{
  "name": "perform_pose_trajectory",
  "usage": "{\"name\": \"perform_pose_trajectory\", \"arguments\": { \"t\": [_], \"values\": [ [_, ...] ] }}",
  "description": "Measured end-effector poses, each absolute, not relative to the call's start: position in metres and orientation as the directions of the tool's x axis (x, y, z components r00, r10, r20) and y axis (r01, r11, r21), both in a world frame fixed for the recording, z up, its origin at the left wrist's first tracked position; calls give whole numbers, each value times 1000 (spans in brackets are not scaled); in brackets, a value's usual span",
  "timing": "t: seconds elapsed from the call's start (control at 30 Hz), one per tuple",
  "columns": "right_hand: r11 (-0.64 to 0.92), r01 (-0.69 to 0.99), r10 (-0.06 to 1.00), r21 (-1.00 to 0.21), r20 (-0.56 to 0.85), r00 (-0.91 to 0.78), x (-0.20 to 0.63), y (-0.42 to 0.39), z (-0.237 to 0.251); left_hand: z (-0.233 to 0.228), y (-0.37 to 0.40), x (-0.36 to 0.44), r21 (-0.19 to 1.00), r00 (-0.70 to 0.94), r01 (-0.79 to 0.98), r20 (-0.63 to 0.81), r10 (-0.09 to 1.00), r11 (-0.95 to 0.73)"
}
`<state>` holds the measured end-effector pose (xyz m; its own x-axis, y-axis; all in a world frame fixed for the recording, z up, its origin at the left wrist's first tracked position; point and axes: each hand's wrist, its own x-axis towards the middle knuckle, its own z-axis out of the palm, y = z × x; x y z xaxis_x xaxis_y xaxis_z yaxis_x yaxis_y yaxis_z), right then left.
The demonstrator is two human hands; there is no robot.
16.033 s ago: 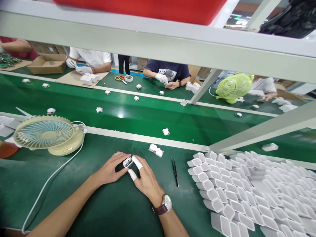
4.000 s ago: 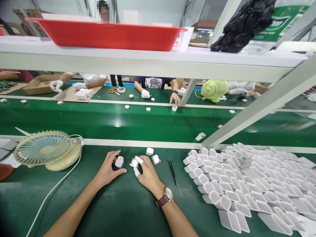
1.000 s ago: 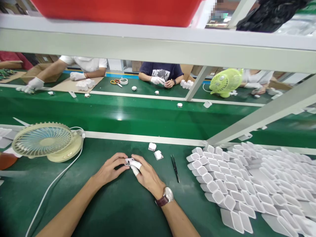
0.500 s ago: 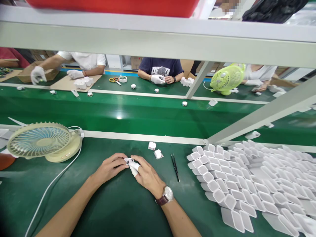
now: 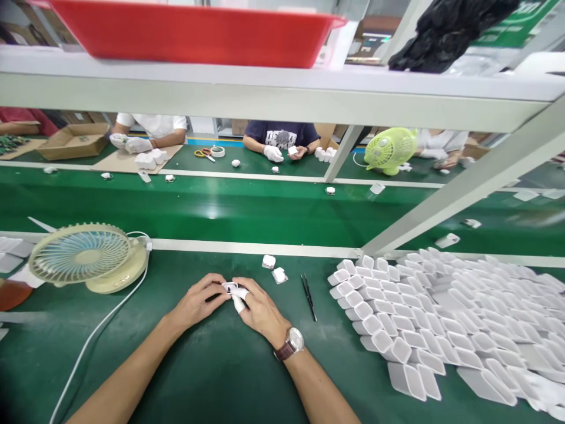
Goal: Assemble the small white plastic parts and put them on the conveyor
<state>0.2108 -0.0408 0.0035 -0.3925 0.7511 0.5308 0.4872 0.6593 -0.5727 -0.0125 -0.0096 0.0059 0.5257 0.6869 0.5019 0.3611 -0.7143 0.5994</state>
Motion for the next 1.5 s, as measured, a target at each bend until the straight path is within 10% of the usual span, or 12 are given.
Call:
{"name": "perform_pose_trajectory", "arguments": {
  "t": [0.2,0.33,0.53,1.03,1.5],
  "values": [
    [600,500,799,-624,502,-332,211,-44,4,2,-13,-6,811,361,271,415,835,-519],
    [556,540,828,-632,476,-295,212,-45,7,9,-8,0,986,53,-129,117,992,-110],
    [592,588,802,-551,471,-367,210,-46,2,21,2,-3,732,-14,-645,-297,955,218],
    [637,620,764,-458,484,-427,209,-43,0,12,7,-8,770,-45,-601,-301,953,215],
    [618,643,778,-452,470,-417,208,-46,9,7,32,15,997,15,45,69,997,-70]
  ]
}}
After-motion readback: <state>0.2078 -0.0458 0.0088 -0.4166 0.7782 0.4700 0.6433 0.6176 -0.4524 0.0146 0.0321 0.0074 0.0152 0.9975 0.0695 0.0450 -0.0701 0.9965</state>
